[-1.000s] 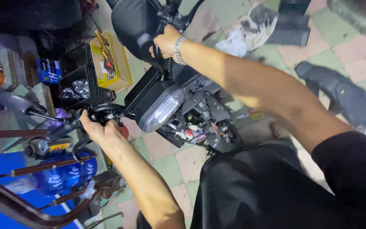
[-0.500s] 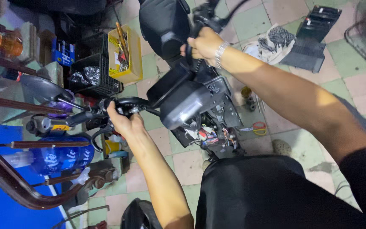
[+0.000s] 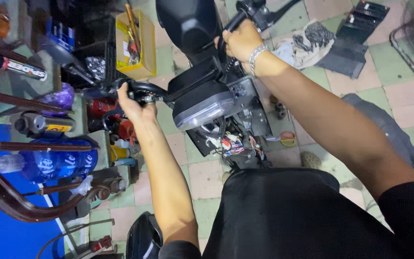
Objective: The person works on the front assembly of a motorcycle, installing the handlebar and headlight unit, routing and connecting wires, and tightening fasteners. They use a cordless impact driver, wrenches, and a screwdriver to secure components and adjust the wiring harness.
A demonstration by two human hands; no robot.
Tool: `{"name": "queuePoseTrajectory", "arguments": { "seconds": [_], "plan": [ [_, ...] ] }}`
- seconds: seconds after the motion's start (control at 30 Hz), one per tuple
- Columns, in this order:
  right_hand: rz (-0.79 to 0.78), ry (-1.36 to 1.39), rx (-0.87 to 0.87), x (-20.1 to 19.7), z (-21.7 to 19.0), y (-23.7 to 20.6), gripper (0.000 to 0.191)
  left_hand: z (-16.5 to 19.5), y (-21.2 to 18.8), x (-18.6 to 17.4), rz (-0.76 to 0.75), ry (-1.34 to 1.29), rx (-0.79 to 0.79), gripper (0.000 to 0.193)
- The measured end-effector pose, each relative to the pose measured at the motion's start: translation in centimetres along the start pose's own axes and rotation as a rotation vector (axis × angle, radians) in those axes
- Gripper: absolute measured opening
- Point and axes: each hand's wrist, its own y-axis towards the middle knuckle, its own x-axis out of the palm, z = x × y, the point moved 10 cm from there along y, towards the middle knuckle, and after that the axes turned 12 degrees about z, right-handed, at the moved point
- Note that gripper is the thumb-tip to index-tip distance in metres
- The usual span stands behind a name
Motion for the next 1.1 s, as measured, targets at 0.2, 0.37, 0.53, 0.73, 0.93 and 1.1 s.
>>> {"name": "queuePoseTrajectory", "arguments": {
  "seconds": [0.2,0.37,0.53,0.73,0.93,1.1],
  "plan": [
    [0.067,0.145,-0.046,-2.3,-1.2,-5.4,0.015,-0.7,-2.3,1.9,-0.075,0.000,0.074,0.024],
    [0.073,-0.340,-0.087,-3.3,-1.2,-3.5,0.041,-1.5,-4.4,3.7,-0.090,0.012,0.089,0.026],
    [0.191,-0.395,-0.074,-4.0,-0.4,-1.0,0.028,-2.1,-5.9,0.4,0.110,0.008,0.267,0.028],
    [0.284,-0.620,-0.392,-6.9,1.4,-6.0,0.027,-4.5,-3.9,-0.8,-0.037,0.008,0.120,0.032],
    [0.128,-0.093,-0.146,-4.6,2.2,-6.6,0.034,-4.3,-2.7,0.5,-0.037,0.017,0.143,0.036],
    [-0.126,-0.211,-0.396,-6.7,-2.0,-20.0,0.069,-3.4,-6.0,-9.2,0.138,0.414,0.176,0.050]
  ]
}}
